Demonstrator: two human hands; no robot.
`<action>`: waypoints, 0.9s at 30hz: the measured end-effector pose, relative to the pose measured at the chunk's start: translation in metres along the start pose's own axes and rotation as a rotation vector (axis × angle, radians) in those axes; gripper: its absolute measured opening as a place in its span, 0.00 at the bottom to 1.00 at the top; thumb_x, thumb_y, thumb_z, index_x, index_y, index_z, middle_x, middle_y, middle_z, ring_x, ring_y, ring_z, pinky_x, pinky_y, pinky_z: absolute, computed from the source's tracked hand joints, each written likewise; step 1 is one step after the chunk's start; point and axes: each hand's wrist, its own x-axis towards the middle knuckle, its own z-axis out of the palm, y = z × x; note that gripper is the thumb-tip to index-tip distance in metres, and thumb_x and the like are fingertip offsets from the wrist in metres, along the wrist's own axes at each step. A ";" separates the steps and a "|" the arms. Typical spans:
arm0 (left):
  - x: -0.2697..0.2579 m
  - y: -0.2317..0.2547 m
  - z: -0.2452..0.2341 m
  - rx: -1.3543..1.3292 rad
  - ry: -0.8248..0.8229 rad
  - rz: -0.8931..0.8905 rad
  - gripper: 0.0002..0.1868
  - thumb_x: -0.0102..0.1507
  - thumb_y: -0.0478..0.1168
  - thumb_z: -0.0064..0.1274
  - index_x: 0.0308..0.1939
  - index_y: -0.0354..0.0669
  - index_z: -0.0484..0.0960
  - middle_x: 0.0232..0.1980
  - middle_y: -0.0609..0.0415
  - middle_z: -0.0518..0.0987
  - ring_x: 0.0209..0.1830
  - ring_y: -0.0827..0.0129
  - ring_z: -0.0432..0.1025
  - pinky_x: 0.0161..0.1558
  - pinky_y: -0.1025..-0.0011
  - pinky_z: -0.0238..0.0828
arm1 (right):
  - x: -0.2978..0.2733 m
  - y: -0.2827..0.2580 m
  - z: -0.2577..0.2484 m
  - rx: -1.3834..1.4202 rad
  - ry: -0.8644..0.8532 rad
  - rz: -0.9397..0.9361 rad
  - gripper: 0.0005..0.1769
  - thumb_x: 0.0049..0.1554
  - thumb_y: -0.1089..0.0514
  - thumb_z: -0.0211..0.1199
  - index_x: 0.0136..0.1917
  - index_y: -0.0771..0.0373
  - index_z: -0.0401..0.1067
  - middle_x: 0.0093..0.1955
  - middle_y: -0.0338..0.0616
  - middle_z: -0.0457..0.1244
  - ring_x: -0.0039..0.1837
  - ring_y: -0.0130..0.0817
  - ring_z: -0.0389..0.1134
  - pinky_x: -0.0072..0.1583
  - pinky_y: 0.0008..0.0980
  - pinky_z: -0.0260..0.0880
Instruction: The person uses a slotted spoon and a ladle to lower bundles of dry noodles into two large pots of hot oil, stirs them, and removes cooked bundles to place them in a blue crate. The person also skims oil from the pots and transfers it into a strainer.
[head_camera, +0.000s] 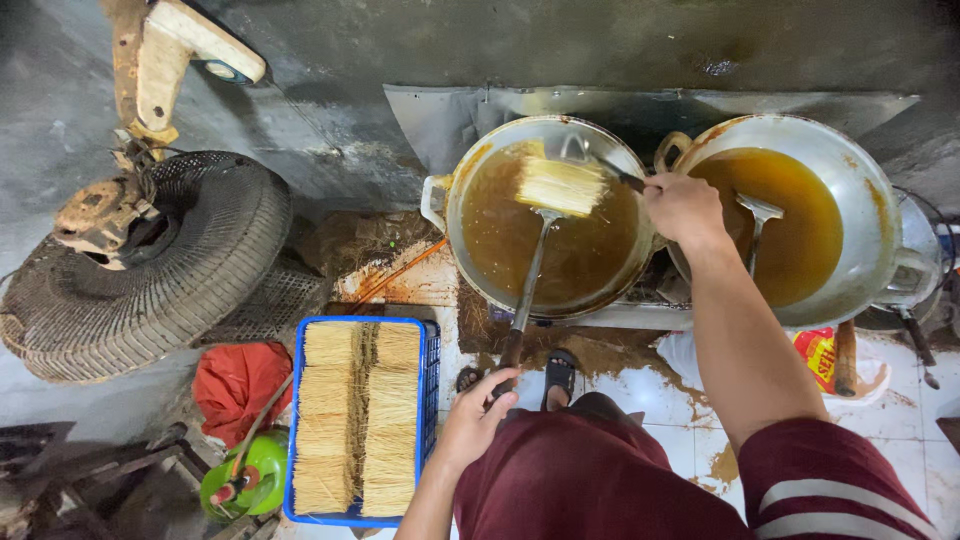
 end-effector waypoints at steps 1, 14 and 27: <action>-0.001 0.000 0.001 0.013 0.007 -0.016 0.19 0.66 0.42 0.57 0.61 0.53 0.81 0.32 0.54 0.81 0.28 0.75 0.73 0.36 0.72 0.73 | 0.001 0.000 0.000 0.019 0.034 -0.012 0.19 0.62 0.46 0.53 0.62 0.45 0.79 0.58 0.53 0.70 0.59 0.56 0.70 0.63 0.48 0.69; -0.003 -0.017 0.015 -0.028 0.076 -0.026 0.19 0.66 0.42 0.56 0.61 0.54 0.81 0.33 0.57 0.82 0.28 0.75 0.73 0.34 0.73 0.73 | -0.008 0.035 -0.038 -0.260 -0.037 -0.021 0.19 0.67 0.39 0.54 0.63 0.46 0.77 0.56 0.53 0.71 0.58 0.55 0.71 0.60 0.53 0.69; -0.003 -0.027 0.023 -0.009 0.160 0.000 0.19 0.66 0.43 0.54 0.62 0.56 0.81 0.32 0.57 0.81 0.27 0.75 0.74 0.33 0.74 0.73 | -0.021 0.110 -0.016 -0.357 0.166 -0.254 0.18 0.57 0.50 0.66 0.62 0.43 0.78 0.58 0.42 0.68 0.59 0.50 0.70 0.56 0.50 0.72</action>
